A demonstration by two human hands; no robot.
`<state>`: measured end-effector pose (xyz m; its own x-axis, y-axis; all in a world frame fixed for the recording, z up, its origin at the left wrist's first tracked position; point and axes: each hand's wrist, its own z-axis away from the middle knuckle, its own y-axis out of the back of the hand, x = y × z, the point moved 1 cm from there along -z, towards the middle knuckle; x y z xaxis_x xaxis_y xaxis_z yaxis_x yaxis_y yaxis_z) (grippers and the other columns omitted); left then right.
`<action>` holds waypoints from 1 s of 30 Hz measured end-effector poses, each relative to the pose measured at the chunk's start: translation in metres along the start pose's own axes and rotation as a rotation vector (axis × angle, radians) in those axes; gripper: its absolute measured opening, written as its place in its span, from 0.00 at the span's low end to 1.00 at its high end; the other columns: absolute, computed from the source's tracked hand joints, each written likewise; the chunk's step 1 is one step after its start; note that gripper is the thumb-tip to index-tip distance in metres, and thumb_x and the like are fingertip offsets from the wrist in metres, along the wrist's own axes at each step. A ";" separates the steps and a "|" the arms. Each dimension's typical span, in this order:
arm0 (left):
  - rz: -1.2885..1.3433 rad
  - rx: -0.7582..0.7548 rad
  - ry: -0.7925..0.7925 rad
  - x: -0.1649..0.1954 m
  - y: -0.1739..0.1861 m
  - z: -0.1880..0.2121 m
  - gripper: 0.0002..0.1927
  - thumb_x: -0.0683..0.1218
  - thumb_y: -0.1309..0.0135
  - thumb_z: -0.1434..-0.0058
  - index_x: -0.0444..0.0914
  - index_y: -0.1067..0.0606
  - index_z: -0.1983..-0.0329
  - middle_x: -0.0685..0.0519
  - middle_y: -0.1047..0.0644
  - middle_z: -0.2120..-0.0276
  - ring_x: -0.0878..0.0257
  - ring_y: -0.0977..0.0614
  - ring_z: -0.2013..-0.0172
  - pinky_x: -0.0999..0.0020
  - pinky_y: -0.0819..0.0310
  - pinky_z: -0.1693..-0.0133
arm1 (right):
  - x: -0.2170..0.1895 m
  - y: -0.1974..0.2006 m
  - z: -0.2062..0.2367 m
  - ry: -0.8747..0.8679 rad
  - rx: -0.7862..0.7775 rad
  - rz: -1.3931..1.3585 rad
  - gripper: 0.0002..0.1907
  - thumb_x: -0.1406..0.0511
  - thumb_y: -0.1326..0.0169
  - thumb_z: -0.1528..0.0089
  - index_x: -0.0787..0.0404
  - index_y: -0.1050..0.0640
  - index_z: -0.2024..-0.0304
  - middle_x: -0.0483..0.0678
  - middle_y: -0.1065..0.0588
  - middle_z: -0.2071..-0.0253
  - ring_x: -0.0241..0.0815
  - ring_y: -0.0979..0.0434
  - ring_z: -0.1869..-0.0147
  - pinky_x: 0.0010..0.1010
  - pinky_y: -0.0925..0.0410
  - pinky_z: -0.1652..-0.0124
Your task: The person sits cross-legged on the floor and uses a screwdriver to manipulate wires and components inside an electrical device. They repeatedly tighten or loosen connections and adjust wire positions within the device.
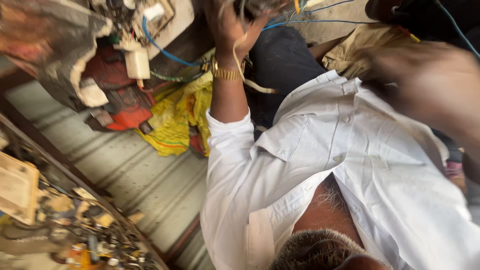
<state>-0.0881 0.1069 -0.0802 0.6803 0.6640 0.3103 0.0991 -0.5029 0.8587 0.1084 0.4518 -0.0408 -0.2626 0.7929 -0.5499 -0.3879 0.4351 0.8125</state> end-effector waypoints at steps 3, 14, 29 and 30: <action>-0.022 0.113 -0.081 0.003 0.000 -0.001 0.47 0.61 0.24 0.43 0.40 0.39 0.32 0.50 0.36 0.35 0.47 0.34 0.33 0.49 0.38 0.31 | -0.017 -0.005 -0.052 0.181 -0.014 -0.021 0.30 0.50 0.49 0.39 0.57 0.25 0.38 0.50 0.20 0.47 0.49 0.18 0.46 0.38 0.26 0.50; -0.067 0.228 -0.137 0.014 -0.005 -0.017 0.49 0.67 0.30 0.48 0.39 0.35 0.31 0.50 0.33 0.36 0.53 0.32 0.35 0.52 0.38 0.32 | 0.026 -0.071 -0.116 0.065 -0.338 0.037 0.37 0.48 0.39 0.45 0.48 0.26 0.34 0.47 0.19 0.47 0.45 0.18 0.46 0.36 0.25 0.47; -0.003 0.101 0.029 -0.005 -0.008 0.015 0.48 0.63 0.21 0.45 0.38 0.36 0.33 0.50 0.30 0.40 0.51 0.28 0.37 0.55 0.30 0.35 | 0.007 -0.072 -0.120 0.103 -0.283 0.015 0.27 0.47 0.50 0.33 0.47 0.26 0.34 0.46 0.20 0.47 0.45 0.19 0.43 0.36 0.27 0.42; -0.024 0.106 0.003 -0.003 -0.008 0.014 0.47 0.62 0.21 0.47 0.38 0.34 0.36 0.50 0.29 0.42 0.51 0.28 0.39 0.55 0.30 0.36 | 0.005 -0.072 -0.121 0.106 -0.279 0.022 0.27 0.47 0.51 0.33 0.47 0.26 0.35 0.46 0.20 0.47 0.45 0.19 0.43 0.36 0.28 0.41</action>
<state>-0.0810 0.1010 -0.0937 0.6750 0.6777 0.2916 0.1913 -0.5426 0.8179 0.0288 0.3725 -0.1254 -0.3583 0.7456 -0.5618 -0.6049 0.2729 0.7480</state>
